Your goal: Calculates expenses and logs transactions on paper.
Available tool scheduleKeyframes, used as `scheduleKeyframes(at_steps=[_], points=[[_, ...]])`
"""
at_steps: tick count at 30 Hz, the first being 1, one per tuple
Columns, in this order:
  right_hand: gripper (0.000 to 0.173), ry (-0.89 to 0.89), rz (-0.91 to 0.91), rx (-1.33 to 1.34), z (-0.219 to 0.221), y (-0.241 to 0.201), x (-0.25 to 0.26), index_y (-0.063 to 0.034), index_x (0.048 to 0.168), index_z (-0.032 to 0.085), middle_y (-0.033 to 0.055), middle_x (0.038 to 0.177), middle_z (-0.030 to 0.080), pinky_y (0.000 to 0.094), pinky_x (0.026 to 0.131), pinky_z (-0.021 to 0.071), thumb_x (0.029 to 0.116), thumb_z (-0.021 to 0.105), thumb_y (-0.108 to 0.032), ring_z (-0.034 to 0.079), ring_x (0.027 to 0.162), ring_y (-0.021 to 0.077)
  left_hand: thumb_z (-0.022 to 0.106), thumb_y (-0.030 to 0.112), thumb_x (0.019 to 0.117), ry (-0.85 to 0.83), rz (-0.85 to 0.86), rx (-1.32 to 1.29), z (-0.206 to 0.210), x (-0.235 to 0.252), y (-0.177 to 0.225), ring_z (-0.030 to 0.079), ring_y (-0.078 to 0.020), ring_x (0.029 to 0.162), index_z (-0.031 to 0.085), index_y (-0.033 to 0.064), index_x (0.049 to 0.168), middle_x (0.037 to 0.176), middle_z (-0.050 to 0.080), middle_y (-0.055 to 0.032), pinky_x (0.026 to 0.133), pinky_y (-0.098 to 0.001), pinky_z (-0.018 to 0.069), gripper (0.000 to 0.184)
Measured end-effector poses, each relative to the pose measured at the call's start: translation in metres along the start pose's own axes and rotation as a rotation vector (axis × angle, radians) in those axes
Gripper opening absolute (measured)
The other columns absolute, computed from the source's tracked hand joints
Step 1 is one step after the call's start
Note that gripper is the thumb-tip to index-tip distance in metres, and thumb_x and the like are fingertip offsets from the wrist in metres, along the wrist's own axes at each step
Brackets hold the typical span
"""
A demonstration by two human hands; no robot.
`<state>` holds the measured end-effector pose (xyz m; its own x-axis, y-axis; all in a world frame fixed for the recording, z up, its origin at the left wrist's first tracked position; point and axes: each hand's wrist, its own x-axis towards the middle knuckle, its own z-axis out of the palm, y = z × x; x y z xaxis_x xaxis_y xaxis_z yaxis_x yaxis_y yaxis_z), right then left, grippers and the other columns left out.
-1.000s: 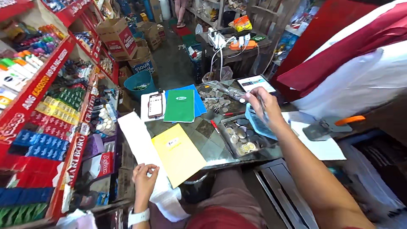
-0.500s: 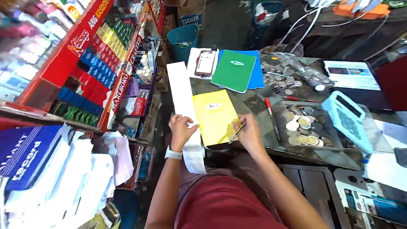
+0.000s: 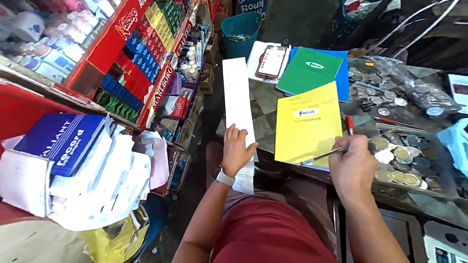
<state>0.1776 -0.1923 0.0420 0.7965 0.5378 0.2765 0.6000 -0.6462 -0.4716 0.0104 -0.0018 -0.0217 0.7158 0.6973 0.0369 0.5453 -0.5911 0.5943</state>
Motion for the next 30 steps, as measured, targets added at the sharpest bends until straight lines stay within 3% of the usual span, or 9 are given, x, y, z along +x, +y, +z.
scheduleKeyframes(at_steps=[4, 6, 8, 12, 16, 19, 22, 27, 30], points=[[0.014, 0.096, -0.161, 0.055, -0.007, -0.022, -0.003, 0.0123, 0.102, 0.061, 0.0332, 0.115, 0.068, 0.0606, 0.093, 0.0505, 0.0966, 0.050, 0.005, 0.066, 0.111, 0.0518, 0.061, 0.034, 0.0998, 0.051, 0.023, -0.114, 0.002, -0.002, 0.002, 0.042, -0.0450, 0.141, 0.071, 0.0023, 0.115, 0.123, 0.067, -0.0221, 0.121, -0.0573, 0.0280, 0.037], [0.018, 0.008, -0.224, 0.247, -0.012, -0.044, -0.011, 0.0114, 0.105, 0.059, 0.0280, 0.108, 0.070, 0.0483, 0.083, 0.0566, 0.0985, 0.053, -0.004, 0.070, 0.100, 0.0384, 0.045, 0.031, 0.1066, 0.044, 0.006, -0.277, -0.001, -0.002, 0.004, 0.042, -0.0452, 0.141, 0.075, 0.0034, 0.109, 0.118, 0.069, -0.0200, 0.123, -0.0611, 0.0185, 0.041], [0.030, -0.209, -0.261, 0.501, -0.006, -0.061, -0.020, 0.0034, 0.107, 0.057, 0.0189, 0.120, 0.072, 0.0387, 0.093, 0.0563, 0.1018, 0.058, -0.026, 0.068, 0.117, 0.0249, 0.027, 0.032, 0.1090, 0.026, -0.067, -0.475, -0.011, -0.002, 0.010, 0.039, -0.0449, 0.143, 0.077, 0.0009, 0.105, 0.118, 0.071, -0.0201, 0.125, -0.0608, 0.0084, 0.059], [0.029, -0.370, -0.261, 0.760, 0.023, -0.067, -0.036, -0.0043, 0.098, 0.056, 0.0082, 0.109, 0.077, 0.0266, 0.084, 0.0585, 0.0976, 0.067, -0.031, 0.073, 0.103, 0.0103, 0.027, 0.048, 0.1091, -0.019, -0.253, -0.666, -0.025, -0.004, 0.013, 0.028, -0.0339, 0.153, 0.043, -0.0019, 0.152, 0.160, 0.038, -0.0231, 0.128, -0.0510, 0.0135, 0.068], [0.045, 0.013, -0.082, 0.321, 0.045, -0.011, -0.044, 0.0096, 0.100, 0.057, 0.0342, 0.133, 0.059, 0.0522, 0.106, 0.0479, 0.0975, 0.068, -0.034, 0.058, 0.127, 0.0450, 0.064, 0.025, 0.0970, -0.087, -0.237, -0.639, -0.022, 0.003, -0.003, 0.027, -0.0342, 0.152, 0.074, 0.0000, 0.109, 0.161, 0.035, -0.0218, 0.123, -0.0516, 0.0265, 0.029], [0.069, 0.105, 0.063, 0.023, 0.060, 0.033, -0.056, 0.0160, 0.106, 0.058, 0.0480, 0.146, 0.038, 0.0682, 0.119, 0.0251, 0.0939, 0.064, -0.051, 0.033, 0.140, 0.0647, 0.063, 0.012, 0.0964, -0.158, -0.227, -0.721, -0.029, 0.005, -0.008, 0.042, -0.0275, 0.145, 0.060, 0.0010, 0.135, 0.155, 0.045, -0.0192, 0.118, -0.0477, 0.0369, 0.041], [0.072, 0.119, 0.134, -0.044, 0.063, 0.038, -0.063, 0.0146, 0.106, 0.059, 0.0475, 0.149, 0.035, 0.0669, 0.122, 0.0180, 0.0937, 0.062, -0.057, 0.029, 0.144, 0.0635, 0.058, 0.007, 0.0986, -0.170, -0.249, -0.797, -0.031, 0.007, -0.010, 0.070, -0.0215, 0.106, 0.037, 0.0046, 0.152, 0.121, 0.069, -0.0171, 0.092, -0.0412, 0.0579, 0.057], [0.071, 0.099, 0.103, -0.082, 0.067, 0.038, -0.063, 0.0132, 0.105, 0.060, 0.0452, 0.148, 0.039, 0.0650, 0.123, 0.0173, 0.0956, 0.058, -0.057, 0.031, 0.145, 0.0603, 0.055, 0.005, 0.0985, -0.086, -0.243, -0.678, -0.021, 0.006, -0.013, 0.057, -0.0343, 0.130, 0.016, 0.0204, 0.165, 0.157, 0.041, -0.0207, 0.101, -0.0515, 0.0531, 0.079], [0.069, 0.092, 0.067, -0.083, 0.066, 0.042, -0.062, 0.0136, 0.103, 0.060, 0.0440, 0.147, 0.041, 0.0654, 0.122, 0.0183, 0.0958, 0.059, -0.055, 0.034, 0.144, 0.0597, 0.051, 0.007, 0.1001, -0.085, -0.137, -0.513, -0.016, 0.006, -0.016, 0.032, -0.0380, 0.150, 0.048, 0.0139, 0.153, 0.160, 0.038, -0.0214, 0.119, -0.0583, 0.0285, 0.054]])
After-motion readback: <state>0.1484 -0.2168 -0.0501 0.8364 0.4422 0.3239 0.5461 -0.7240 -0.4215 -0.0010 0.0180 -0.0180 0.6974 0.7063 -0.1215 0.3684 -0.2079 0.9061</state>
